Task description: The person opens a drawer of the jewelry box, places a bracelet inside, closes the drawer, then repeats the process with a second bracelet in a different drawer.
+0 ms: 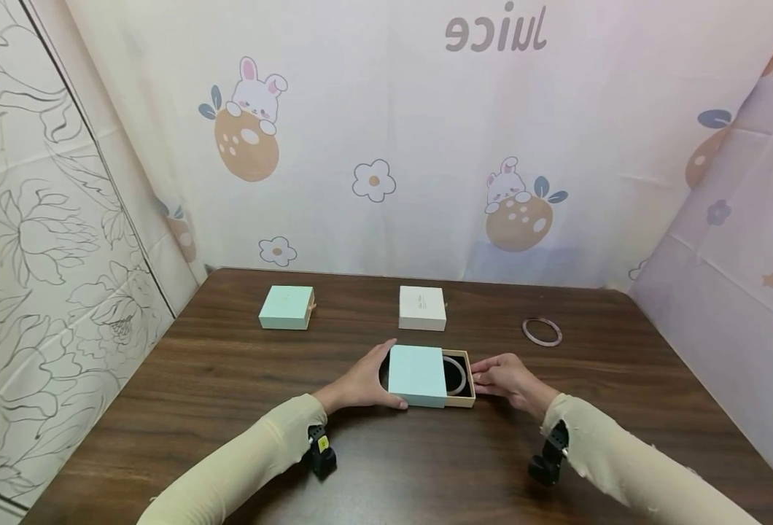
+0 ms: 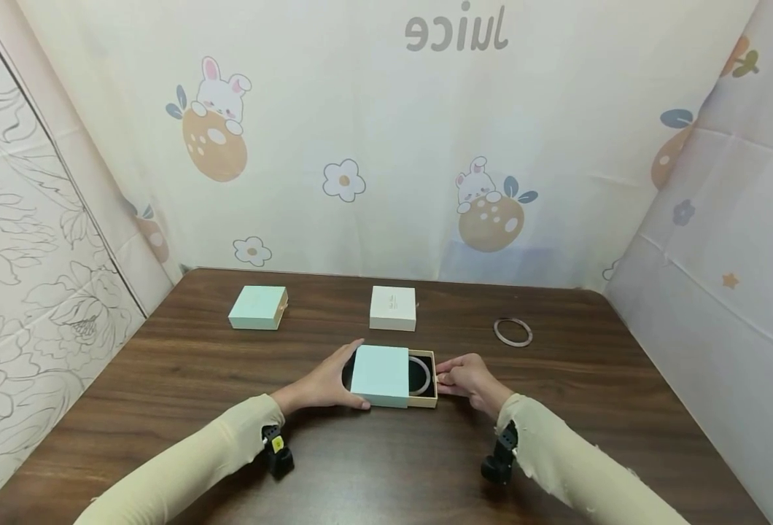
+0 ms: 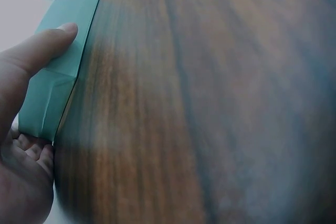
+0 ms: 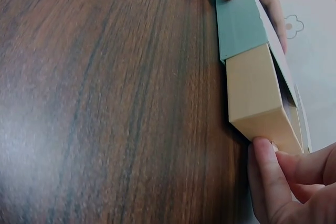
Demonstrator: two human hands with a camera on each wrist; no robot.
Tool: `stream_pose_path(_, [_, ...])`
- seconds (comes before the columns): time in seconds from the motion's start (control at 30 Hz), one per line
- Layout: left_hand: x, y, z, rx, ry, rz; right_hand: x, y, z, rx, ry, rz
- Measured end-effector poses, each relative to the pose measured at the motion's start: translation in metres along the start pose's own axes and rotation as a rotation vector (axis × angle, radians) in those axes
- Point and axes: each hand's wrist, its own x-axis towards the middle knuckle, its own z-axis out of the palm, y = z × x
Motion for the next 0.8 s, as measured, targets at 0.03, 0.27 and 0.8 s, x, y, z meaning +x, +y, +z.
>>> stream_pose_path(0.03, [0.000,0.000,0.000,0.001,-0.001,0.000,0.000,0.000,0.001,0.000,0.002,0.002])
stream_pose_path(0.27, [0.001,-0.001,0.001,0.005,0.003,-0.005,0.002,0.000,0.006,0.009,0.021,0.018])
stream_pose_path(0.8, [0.002,-0.001,0.002,0.004,0.011,-0.005,0.007,-0.002,0.018,0.023,0.018,0.008])
